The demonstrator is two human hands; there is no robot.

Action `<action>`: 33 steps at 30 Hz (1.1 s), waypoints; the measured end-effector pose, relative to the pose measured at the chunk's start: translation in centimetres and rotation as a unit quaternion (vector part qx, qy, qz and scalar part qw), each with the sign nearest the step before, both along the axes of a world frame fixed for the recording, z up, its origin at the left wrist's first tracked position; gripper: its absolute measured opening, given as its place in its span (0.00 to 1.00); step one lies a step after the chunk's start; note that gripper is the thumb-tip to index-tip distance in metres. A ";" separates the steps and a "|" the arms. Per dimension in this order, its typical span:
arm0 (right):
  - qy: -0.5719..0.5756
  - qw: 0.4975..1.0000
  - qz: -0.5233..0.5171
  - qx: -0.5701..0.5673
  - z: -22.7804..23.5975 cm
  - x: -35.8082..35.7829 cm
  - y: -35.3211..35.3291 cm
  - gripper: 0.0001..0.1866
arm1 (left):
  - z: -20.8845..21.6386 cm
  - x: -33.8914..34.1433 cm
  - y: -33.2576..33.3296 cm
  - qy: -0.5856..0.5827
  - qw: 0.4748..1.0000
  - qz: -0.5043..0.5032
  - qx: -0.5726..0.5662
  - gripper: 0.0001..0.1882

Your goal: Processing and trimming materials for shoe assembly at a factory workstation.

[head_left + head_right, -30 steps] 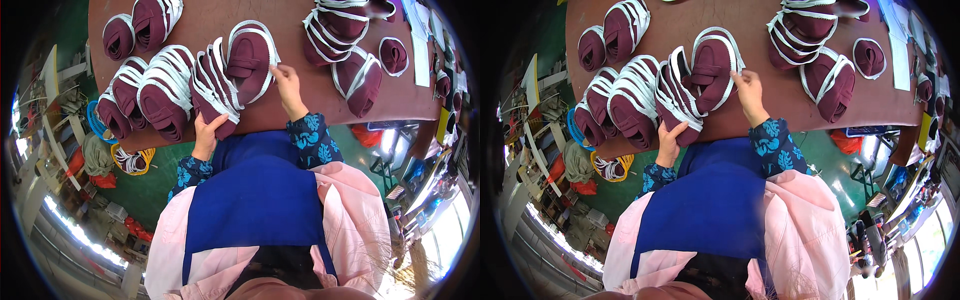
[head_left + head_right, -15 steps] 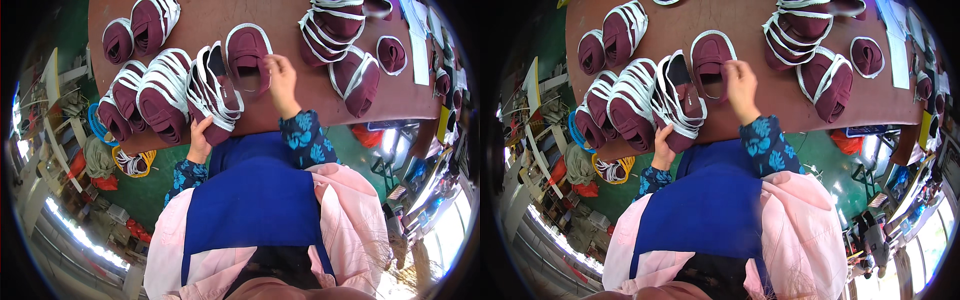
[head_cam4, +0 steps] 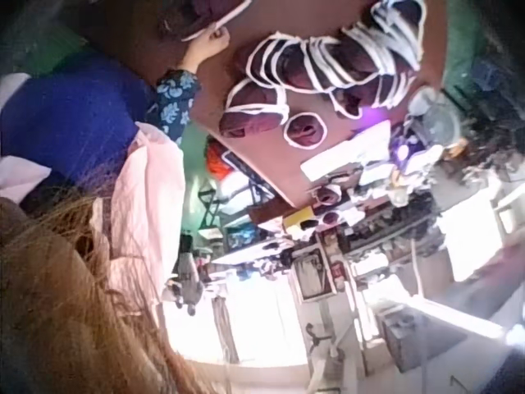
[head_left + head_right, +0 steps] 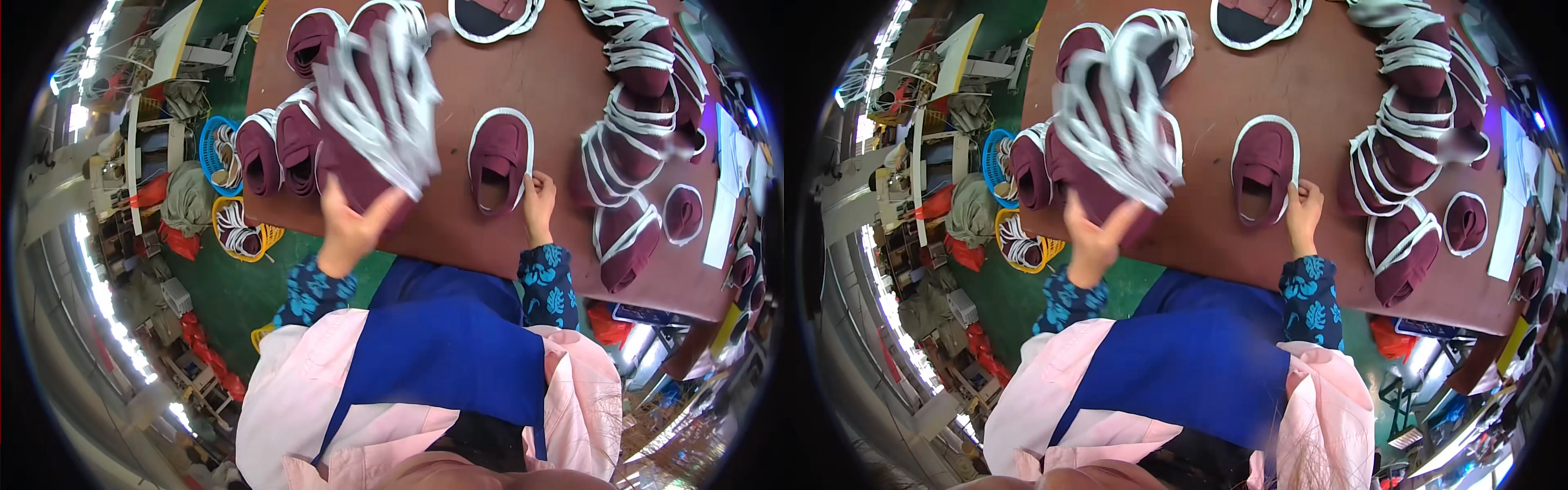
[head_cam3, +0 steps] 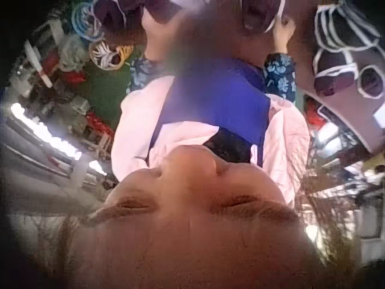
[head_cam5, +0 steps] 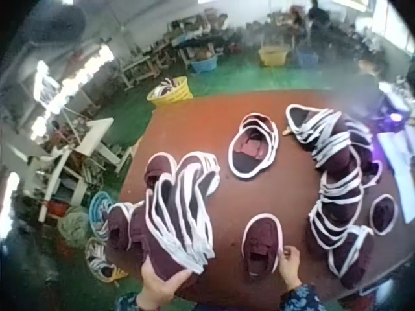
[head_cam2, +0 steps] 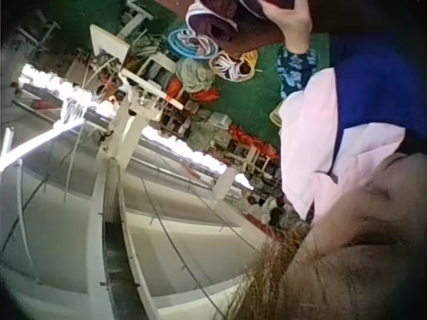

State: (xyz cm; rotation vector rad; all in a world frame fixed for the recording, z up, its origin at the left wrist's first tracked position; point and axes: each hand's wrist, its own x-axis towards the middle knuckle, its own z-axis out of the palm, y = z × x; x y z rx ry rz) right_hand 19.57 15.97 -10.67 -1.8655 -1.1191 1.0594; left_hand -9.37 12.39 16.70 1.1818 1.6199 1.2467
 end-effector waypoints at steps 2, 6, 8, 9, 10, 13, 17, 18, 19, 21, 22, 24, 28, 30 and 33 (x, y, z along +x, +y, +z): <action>0.008 1.000 -0.007 -0.007 -0.1 0.2 -0.4 0.18 | -0.5 -4.2 3.6 0.104 0.992 0.050 0.057 0.20; -0.025 0.999 -0.005 -0.023 0.9 -0.7 0.1 0.17 | -6.1 -17.2 12.4 0.417 0.908 0.028 -0.019 0.28; -0.053 0.997 -0.025 -0.048 0.7 -0.2 0.1 0.17 | -12.1 -23.1 17.8 0.454 0.885 -0.096 -0.025 0.30; -0.073 0.996 -0.020 -0.041 0.2 -0.1 0.2 0.16 | -15.7 -26.1 19.8 0.434 0.887 -0.159 0.020 0.30; -0.089 0.995 -0.012 -0.036 -0.3 0.1 0.5 0.15 | -19.2 -30.4 20.9 0.483 0.858 -0.173 0.030 0.28; -0.033 0.997 -0.055 -0.040 1.6 -0.9 1.2 0.13 | -20.9 -29.9 24.5 0.535 0.816 -0.203 -0.076 0.22; -0.115 0.992 -0.040 0.013 -0.3 -0.6 0.9 0.09 | -19.8 -29.9 25.5 0.636 0.751 -0.151 -0.089 0.29; -0.115 0.993 -0.033 -0.002 0.5 -1.3 1.1 0.09 | -18.6 -30.0 24.6 0.664 0.720 -0.136 -0.147 0.31; -0.113 0.993 -0.026 -0.016 1.5 -1.8 1.4 0.08 | -16.9 -28.9 23.6 0.690 0.691 -0.112 -0.185 0.31; -0.140 0.990 -0.027 -0.017 1.1 -0.7 0.5 0.08 | -13.8 -22.6 21.7 0.684 0.722 -0.085 -0.063 0.27; -0.128 0.991 -0.025 -0.026 1.7 -0.9 0.3 0.08 | -11.2 -18.1 19.9 0.646 0.756 -0.088 -0.056 0.21; -0.023 0.993 -0.032 -0.116 4.1 -2.1 0.6 0.10 | -8.7 -11.3 14.9 0.495 0.854 -0.157 -0.029 0.11; 0.345 0.926 -0.124 -0.091 6.8 -5.5 0.6 0.11 | -12.6 1.0 5.2 0.161 0.898 -0.377 -0.158 0.20; 0.462 0.874 -0.098 -0.109 8.2 -6.8 0.3 0.13 | -14.7 4.2 2.0 0.134 0.915 -0.362 -0.120 0.23; 0.497 0.859 -0.021 -0.118 9.9 -6.5 -0.4 0.15 | -16.0 5.9 -0.4 0.181 0.935 -0.302 -0.045 0.17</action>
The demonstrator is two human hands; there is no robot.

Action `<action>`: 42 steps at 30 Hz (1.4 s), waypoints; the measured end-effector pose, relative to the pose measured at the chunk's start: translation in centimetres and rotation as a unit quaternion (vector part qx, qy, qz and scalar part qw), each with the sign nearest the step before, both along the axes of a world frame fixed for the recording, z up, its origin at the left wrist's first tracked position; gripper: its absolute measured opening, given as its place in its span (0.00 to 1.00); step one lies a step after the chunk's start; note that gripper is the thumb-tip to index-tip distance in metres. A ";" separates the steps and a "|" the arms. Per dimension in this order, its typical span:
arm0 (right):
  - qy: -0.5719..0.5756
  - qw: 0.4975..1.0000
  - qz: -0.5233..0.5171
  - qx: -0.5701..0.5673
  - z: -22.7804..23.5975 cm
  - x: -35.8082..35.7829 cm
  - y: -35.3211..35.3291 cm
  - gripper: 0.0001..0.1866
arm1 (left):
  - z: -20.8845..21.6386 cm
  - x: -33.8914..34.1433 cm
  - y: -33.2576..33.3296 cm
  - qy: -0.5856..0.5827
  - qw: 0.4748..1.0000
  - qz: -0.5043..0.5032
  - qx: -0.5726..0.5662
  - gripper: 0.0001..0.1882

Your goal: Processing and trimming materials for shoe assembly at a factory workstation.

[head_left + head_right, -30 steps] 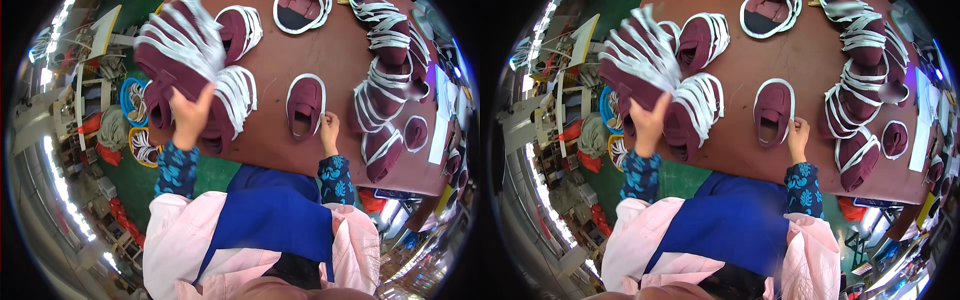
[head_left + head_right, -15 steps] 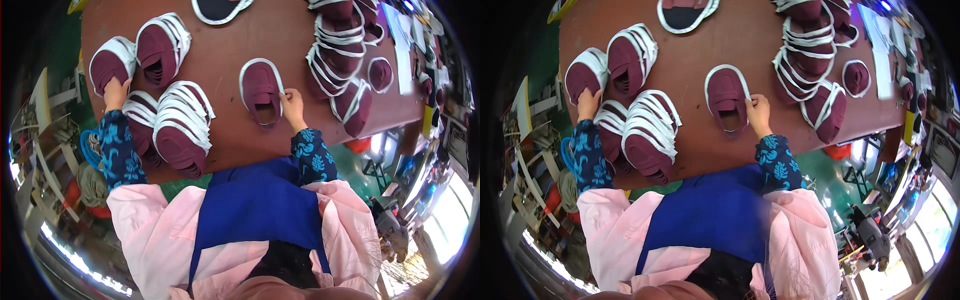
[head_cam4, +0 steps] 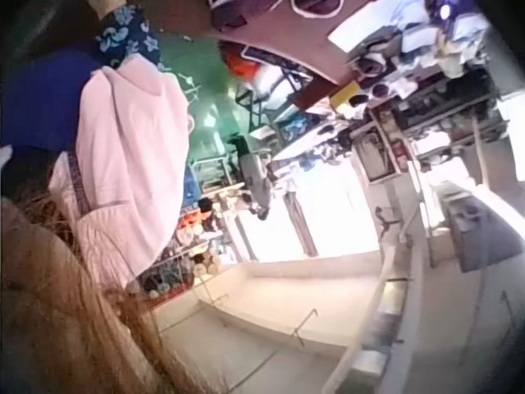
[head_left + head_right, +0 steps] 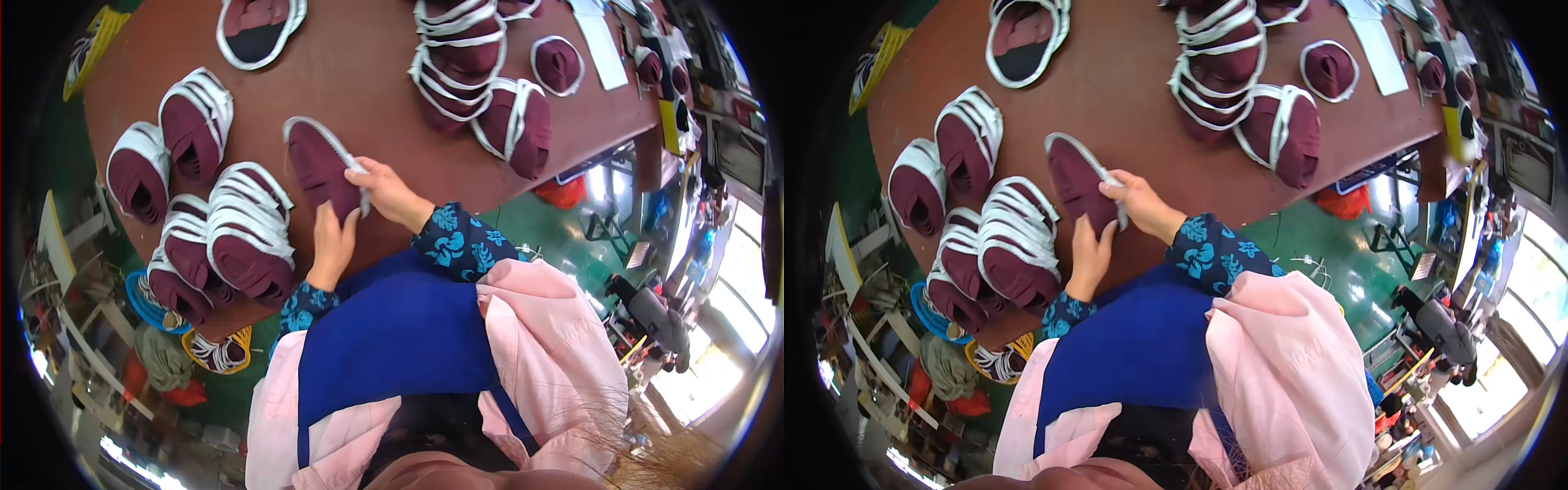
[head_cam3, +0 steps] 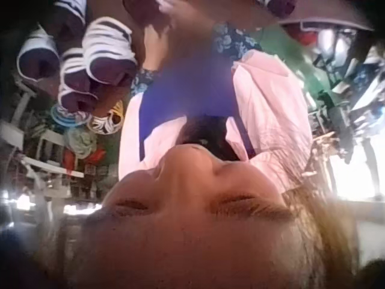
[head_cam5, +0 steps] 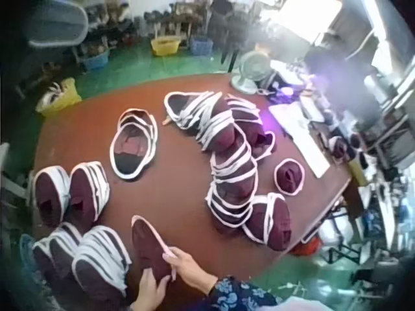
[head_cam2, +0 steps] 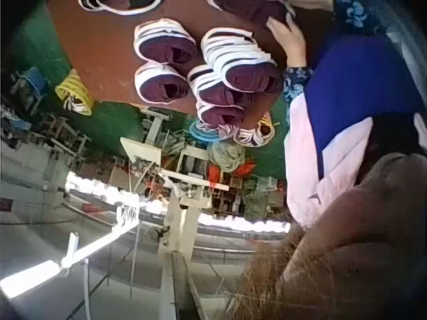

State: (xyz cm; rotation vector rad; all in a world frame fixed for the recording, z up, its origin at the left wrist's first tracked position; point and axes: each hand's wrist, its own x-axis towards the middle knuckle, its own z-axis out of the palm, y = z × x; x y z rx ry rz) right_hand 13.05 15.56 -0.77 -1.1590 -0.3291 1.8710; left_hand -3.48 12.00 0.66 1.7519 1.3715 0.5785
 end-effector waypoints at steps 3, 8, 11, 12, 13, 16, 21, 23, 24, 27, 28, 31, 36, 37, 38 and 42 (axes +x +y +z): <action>-0.201 0.976 0.030 0.084 2.5 4.2 -2.5 0.14 | 1.3 0.6 -1.9 0.136 0.991 -0.001 -0.009 0.15; -0.585 0.793 -0.070 0.158 4.5 17.5 -7.2 0.13 | -0.6 -1.2 -5.4 0.411 0.893 -0.143 -0.113 0.20; -0.593 0.771 -0.218 0.081 1.5 27.9 -9.8 0.16 | 3.4 4.5 -4.1 0.453 0.887 -0.065 -0.069 0.18; -0.619 0.746 -0.241 0.053 -0.2 31.5 -10.6 0.17 | 4.3 7.4 -3.1 0.447 0.893 -0.037 -0.025 0.18; -0.591 0.763 -0.259 0.030 -2.8 35.5 -11.3 0.18 | 5.2 10.8 -2.1 0.405 0.914 -0.028 -0.011 0.16; -0.395 0.870 -0.293 -0.015 -6.9 42.6 -10.2 0.20 | 5.5 20.6 -1.3 0.135 0.986 -0.071 0.064 0.12; -0.288 0.957 -0.042 -0.013 -5.1 45.5 -5.7 0.17 | 6.2 34.2 -4.8 -0.004 0.953 -0.295 0.071 0.20; -0.284 0.958 -0.021 0.006 -4.0 45.5 -5.3 0.15 | 4.5 35.9 -5.8 -0.005 0.946 -0.313 0.079 0.23; -0.284 0.959 -0.007 0.019 -3.3 45.2 -5.3 0.13 | 3.8 36.4 -6.0 0.036 0.955 -0.278 0.096 0.27; -0.267 0.960 0.034 0.075 -2.3 43.1 -4.0 0.10 | 2.6 36.5 -6.2 0.083 0.969 -0.221 0.074 0.32; -0.274 0.953 0.054 0.121 -2.2 42.1 -3.6 0.10 | 2.4 36.3 -6.4 0.086 0.974 -0.206 0.040 0.34; -0.423 0.877 0.104 0.201 -0.7 39.7 -0.7 0.11 | 1.8 36.4 -7.3 0.079 0.987 -0.139 0.030 0.34; -0.641 0.686 0.015 0.345 -6.8 40.7 3.0 0.12 | 2.6 37.9 -7.5 0.004 0.994 -0.110 0.028 0.36; -0.673 0.671 0.024 0.311 -7.1 40.4 2.7 0.13 | 2.6 38.1 -7.7 0.003 0.993 -0.115 0.041 0.37; -0.706 0.652 0.034 0.275 -6.4 40.2 2.4 0.15 | 2.5 38.3 -7.9 0.001 0.991 -0.120 0.053 0.38; -0.568 0.796 0.077 0.194 -7.5 40.2 0.8 0.19 | 0.9 36.3 -9.3 0.068 0.992 -0.091 0.047 0.40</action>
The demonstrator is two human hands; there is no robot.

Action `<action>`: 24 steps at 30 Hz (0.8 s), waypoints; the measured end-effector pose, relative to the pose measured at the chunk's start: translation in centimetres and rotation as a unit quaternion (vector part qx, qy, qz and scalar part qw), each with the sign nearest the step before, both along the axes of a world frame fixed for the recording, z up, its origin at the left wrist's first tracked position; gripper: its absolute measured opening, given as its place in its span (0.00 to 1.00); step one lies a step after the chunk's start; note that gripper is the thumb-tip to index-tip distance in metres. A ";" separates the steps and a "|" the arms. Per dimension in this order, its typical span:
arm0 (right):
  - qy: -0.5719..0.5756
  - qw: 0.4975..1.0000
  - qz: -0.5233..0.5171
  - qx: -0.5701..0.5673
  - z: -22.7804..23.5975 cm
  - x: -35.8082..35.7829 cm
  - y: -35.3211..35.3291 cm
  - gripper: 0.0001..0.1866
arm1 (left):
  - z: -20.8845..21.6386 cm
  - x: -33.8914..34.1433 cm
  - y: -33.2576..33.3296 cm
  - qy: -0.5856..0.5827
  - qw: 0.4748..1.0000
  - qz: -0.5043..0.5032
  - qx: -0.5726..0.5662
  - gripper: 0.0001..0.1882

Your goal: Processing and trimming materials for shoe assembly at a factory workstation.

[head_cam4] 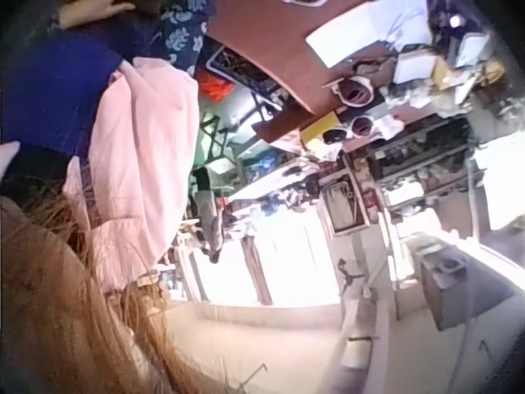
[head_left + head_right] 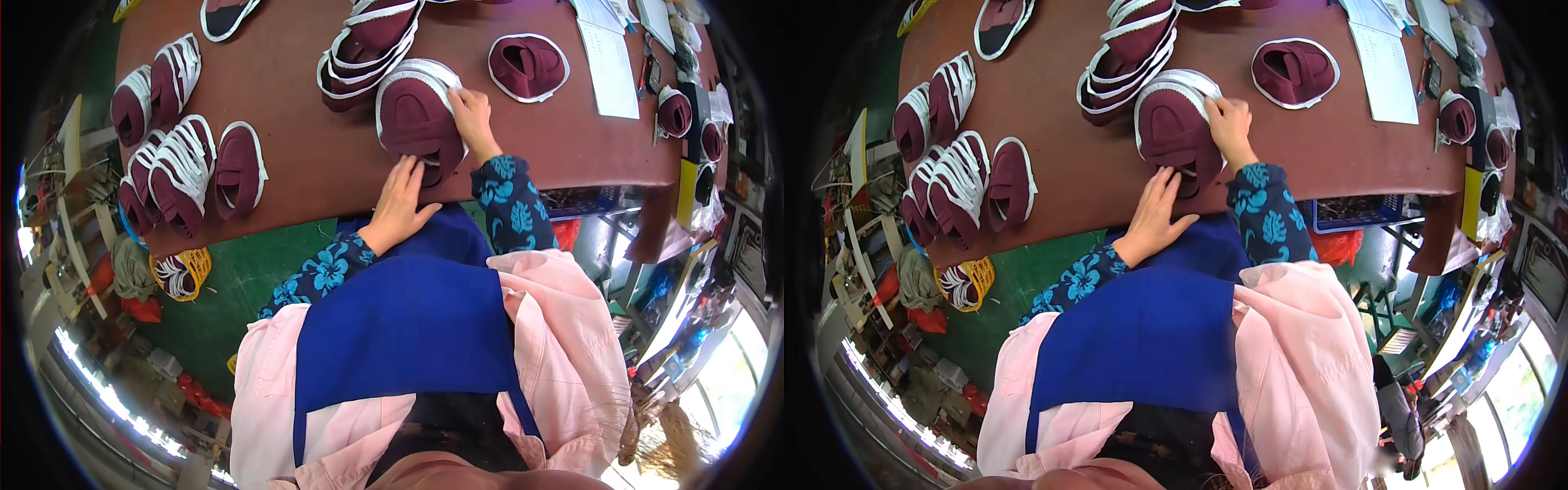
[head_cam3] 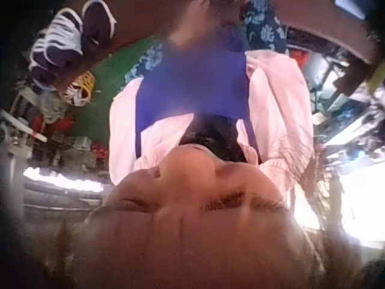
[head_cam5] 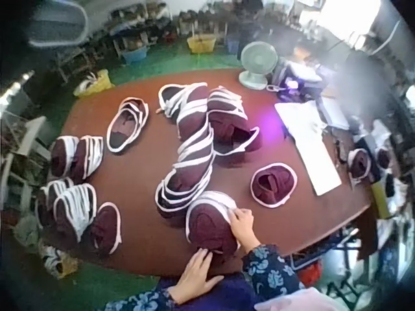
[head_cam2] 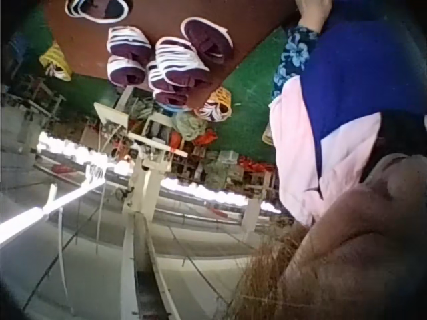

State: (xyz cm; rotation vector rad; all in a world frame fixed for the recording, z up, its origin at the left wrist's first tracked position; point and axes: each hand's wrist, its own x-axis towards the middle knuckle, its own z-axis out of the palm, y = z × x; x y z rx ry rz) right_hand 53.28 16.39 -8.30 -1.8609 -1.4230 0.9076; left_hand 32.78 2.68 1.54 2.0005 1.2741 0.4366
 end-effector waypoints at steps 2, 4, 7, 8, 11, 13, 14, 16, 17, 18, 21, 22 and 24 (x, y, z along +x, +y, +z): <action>-0.001 0.988 -0.012 -0.151 1.0 -1.3 -3.4 0.18 | -0.7 -1.8 -1.1 0.000 1.000 0.022 0.004 0.40; 0.207 0.948 -0.071 -0.230 1.6 -3.6 -8.2 0.17 | -0.6 -3.7 -2.3 0.010 0.993 0.111 0.031 0.35; 0.223 0.955 -0.130 -0.149 -0.2 -6.0 -13.8 0.13 | -1.0 -6.7 -2.5 -0.069 0.980 0.184 0.005 0.19; 0.225 0.954 -0.126 -0.152 0.2 -6.2 -13.9 0.13 | -0.7 -7.4 -2.5 -0.054 0.979 0.197 0.000 0.15; 0.137 0.980 -0.123 -0.077 3.1 -6.7 -14.1 0.09 | -0.4 -7.4 -2.5 -0.093 0.971 0.213 -0.053 0.10; 0.119 0.986 -0.108 -0.044 2.0 -7.1 -14.6 0.10 | -0.4 -7.3 -2.4 -0.075 0.978 0.193 0.018 0.07; 0.097 0.991 -0.096 -0.003 1.8 -7.0 -14.7 0.11 | -0.3 -7.2 -2.5 -0.077 0.978 0.193 0.017 0.07; 0.040 0.996 -0.078 -0.002 4.2 -7.0 -14.0 0.11 | 0.1 -7.5 -2.7 -0.094 0.967 0.234 0.025 0.05; -0.017 0.998 -0.066 0.000 5.2 -7.1 -13.7 0.11 | 0.2 -7.8 -2.9 -0.080 0.971 0.221 0.042 0.06; -0.016 0.997 -0.069 -0.001 5.4 -7.1 -13.8 0.11 | 0.1 -8.2 -3.1 -0.079 0.972 0.218 0.041 0.06; -0.034 0.991 -0.113 0.064 5.4 -7.3 -14.1 0.12 | -1.2 -10.5 -3.8 -0.251 0.889 0.327 -0.200 0.06; -0.033 0.990 -0.118 0.063 5.3 -7.3 -14.4 0.12 | -1.7 -11.9 -3.9 -0.333 0.845 0.343 -0.242 0.10; 0.184 0.970 -0.155 -0.027 5.0 -7.2 -14.7 0.12 | 1.6 -12.1 -2.9 -0.499 0.666 0.394 -0.389 0.16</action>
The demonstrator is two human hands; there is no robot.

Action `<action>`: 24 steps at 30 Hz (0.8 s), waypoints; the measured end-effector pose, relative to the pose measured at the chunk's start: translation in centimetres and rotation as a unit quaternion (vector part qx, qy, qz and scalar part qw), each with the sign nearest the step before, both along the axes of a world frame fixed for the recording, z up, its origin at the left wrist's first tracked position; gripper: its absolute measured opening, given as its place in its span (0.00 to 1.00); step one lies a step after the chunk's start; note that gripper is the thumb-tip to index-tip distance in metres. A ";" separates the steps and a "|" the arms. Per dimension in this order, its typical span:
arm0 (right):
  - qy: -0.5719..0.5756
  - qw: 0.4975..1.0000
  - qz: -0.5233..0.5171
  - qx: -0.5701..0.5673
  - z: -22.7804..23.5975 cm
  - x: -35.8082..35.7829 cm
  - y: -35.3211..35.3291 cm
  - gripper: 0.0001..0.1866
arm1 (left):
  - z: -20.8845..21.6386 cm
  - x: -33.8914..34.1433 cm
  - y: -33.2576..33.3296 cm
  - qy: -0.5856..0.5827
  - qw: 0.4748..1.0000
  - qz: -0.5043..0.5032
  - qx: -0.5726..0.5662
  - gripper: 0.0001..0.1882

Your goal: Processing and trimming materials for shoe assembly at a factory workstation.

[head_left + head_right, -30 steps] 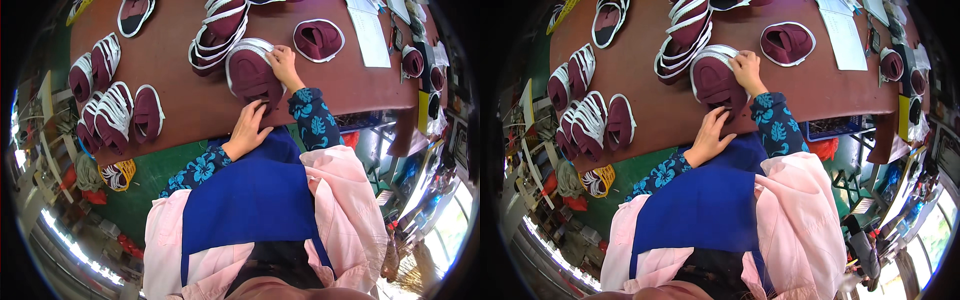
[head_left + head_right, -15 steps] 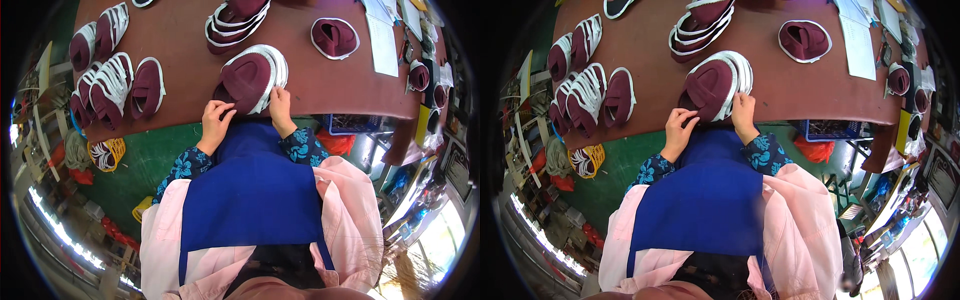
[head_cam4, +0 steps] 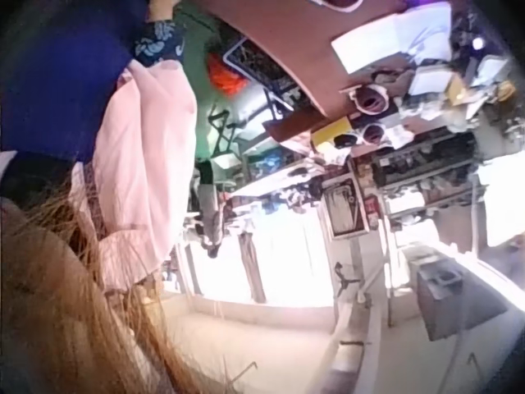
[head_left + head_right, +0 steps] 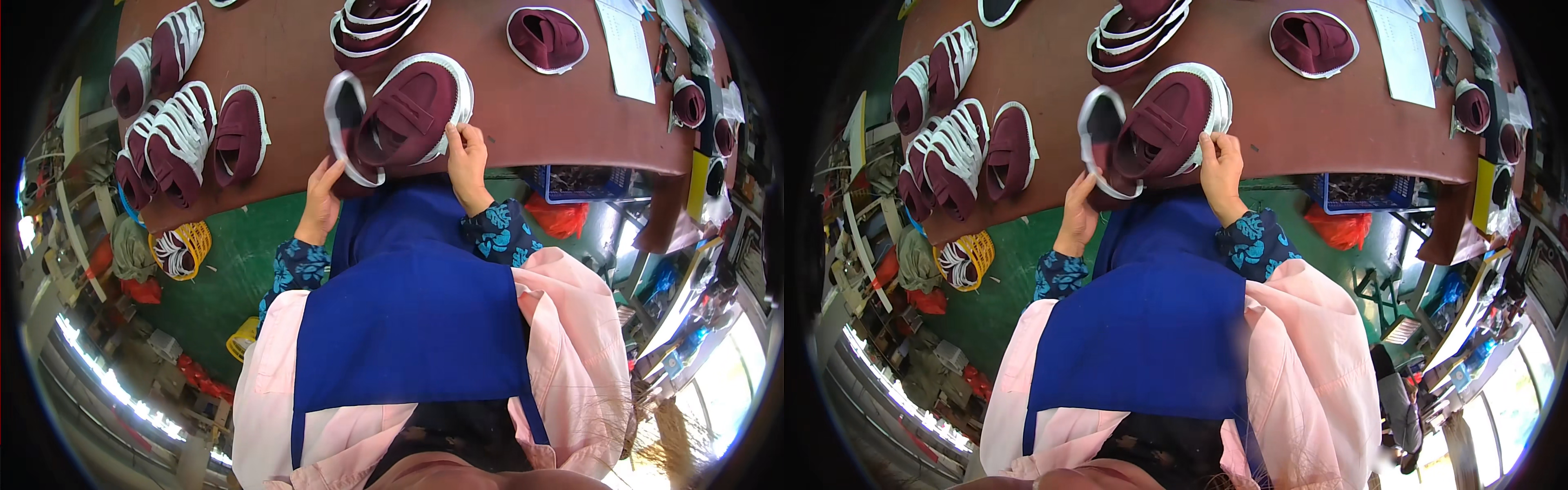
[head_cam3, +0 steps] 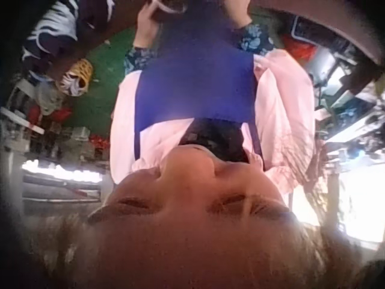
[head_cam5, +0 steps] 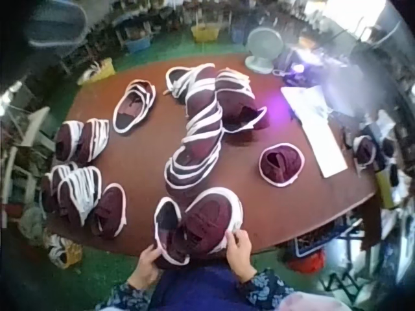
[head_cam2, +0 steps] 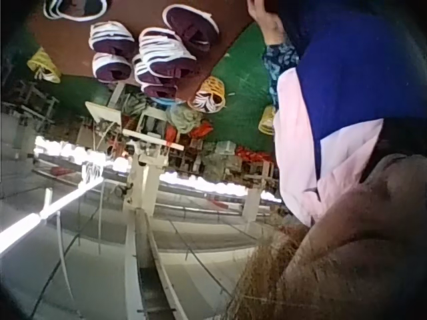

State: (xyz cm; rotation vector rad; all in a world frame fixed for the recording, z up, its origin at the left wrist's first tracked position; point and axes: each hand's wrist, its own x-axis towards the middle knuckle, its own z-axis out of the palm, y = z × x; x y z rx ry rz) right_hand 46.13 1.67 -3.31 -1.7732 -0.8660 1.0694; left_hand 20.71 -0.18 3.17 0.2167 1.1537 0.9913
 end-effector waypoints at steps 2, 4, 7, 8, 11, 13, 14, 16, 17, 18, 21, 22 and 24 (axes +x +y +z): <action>0.031 0.999 -0.005 -0.009 0.1 0.0 -0.2 0.12 | -0.3 -0.1 0.0 0.004 1.000 -0.021 -0.005 0.17; 0.062 0.998 -0.011 -0.018 0.4 -0.4 -0.3 0.13 | -0.3 0.1 0.0 0.062 0.995 -0.076 0.020 0.20; 0.059 0.998 -0.027 0.026 1.3 -2.2 -0.4 0.12 | -2.4 0.1 -0.1 0.323 0.868 -0.302 0.228 0.26; 0.025 0.997 -0.021 0.070 1.7 -3.3 -0.4 0.12 | -1.1 0.9 0.4 0.366 0.837 -0.341 0.222 0.26; 0.181 0.983 0.041 -0.015 6.0 -5.4 -1.0 0.10 | -1.1 1.0 0.4 0.242 0.931 -0.241 0.129 0.26; 0.158 0.987 0.002 0.007 6.0 -4.4 -0.5 0.08 | 0.0 0.3 0.3 0.212 0.962 -0.160 0.068 0.25; 0.124 0.991 -0.036 0.026 4.4 -3.3 -0.6 0.08 | 0.2 -0.4 0.3 0.132 0.981 -0.141 0.031 0.25; -0.026 0.994 -0.097 0.033 1.0 -0.8 -0.5 0.08 | 1.5 -1.1 0.6 0.053 0.994 -0.093 -0.021 0.25; -0.085 0.993 -0.070 0.032 0.0 0.1 -0.3 0.09 | 1.3 -1.4 0.4 0.043 0.994 -0.095 -0.026 0.25; -0.144 0.988 -0.044 0.028 -0.4 0.6 -0.2 0.11 | 1.1 -1.5 0.2 0.042 0.994 -0.097 -0.026 0.25; -0.190 0.981 0.025 0.000 -1.3 1.0 0.1 0.11 | 0.8 -0.8 -0.3 0.043 0.987 -0.155 -0.019 0.25; -0.190 0.981 0.025 -0.001 -1.4 1.0 -0.1 0.11 | 0.6 -0.2 -0.6 0.043 0.987 -0.156 -0.020 0.25; -0.256 0.964 0.027 0.064 0.0 0.3 -0.1 0.10 | 0.7 1.0 -1.0 0.068 0.981 -0.181 0.020 0.24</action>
